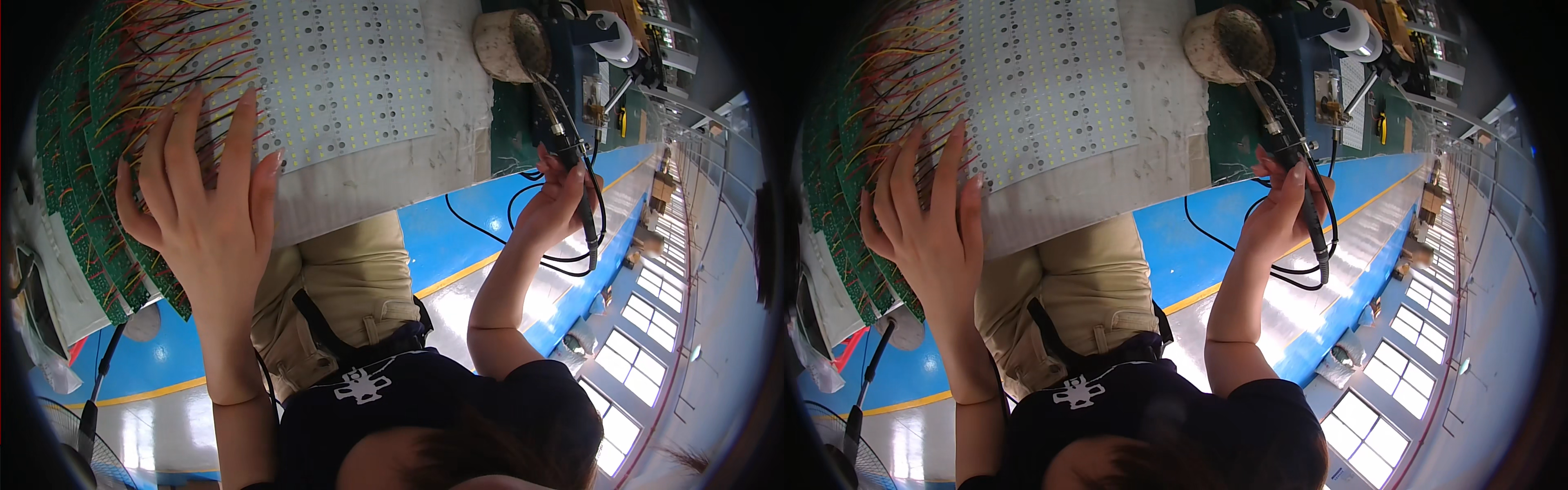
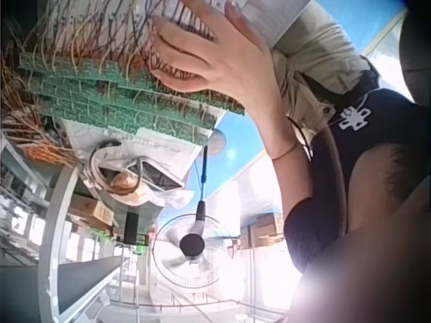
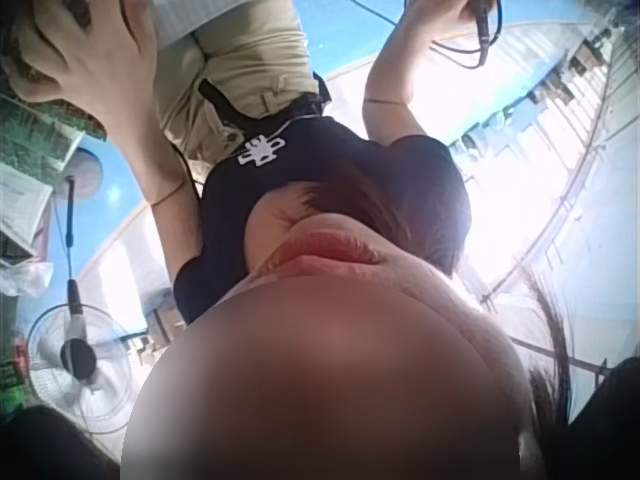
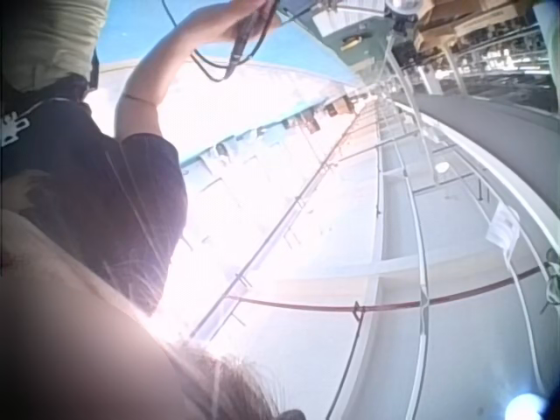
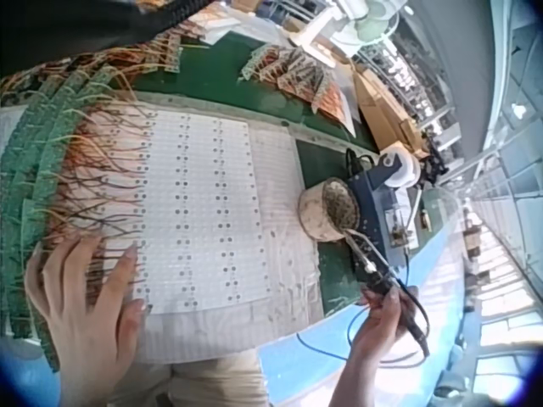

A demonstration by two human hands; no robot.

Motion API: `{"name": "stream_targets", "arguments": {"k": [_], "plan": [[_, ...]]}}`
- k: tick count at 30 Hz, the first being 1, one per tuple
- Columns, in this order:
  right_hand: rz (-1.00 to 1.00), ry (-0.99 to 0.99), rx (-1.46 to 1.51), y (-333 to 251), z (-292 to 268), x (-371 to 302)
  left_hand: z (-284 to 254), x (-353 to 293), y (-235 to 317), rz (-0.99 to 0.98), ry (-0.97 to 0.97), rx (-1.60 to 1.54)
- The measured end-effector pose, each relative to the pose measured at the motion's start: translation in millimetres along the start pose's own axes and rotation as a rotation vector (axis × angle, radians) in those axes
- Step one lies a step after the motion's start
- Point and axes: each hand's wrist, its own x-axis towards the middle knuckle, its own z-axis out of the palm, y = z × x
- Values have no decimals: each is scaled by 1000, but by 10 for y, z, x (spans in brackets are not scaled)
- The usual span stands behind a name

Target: The person solders colored wires onto individual LEDs on a large LED circuit board using a soldering iron and solder.

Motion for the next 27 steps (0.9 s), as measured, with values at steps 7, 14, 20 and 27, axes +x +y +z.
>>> {"name": "stream_targets", "arguments": {"k": [7, 14, 20, 27], "plan": [[-33, 14, -9, -20, -60, -27, -6, -26, -46, -11, 4, 15], [-63, -290, 208, -184, 208, -256, 48, -5, -12, -19, 36, -97], [-218, -868, 219, -87, 756, -317, 79, -21, -37, -25, 72, -112], [-34, -941, 343, 100, 866, -203, 84, -37, -65, -3, 90, -133]]}}
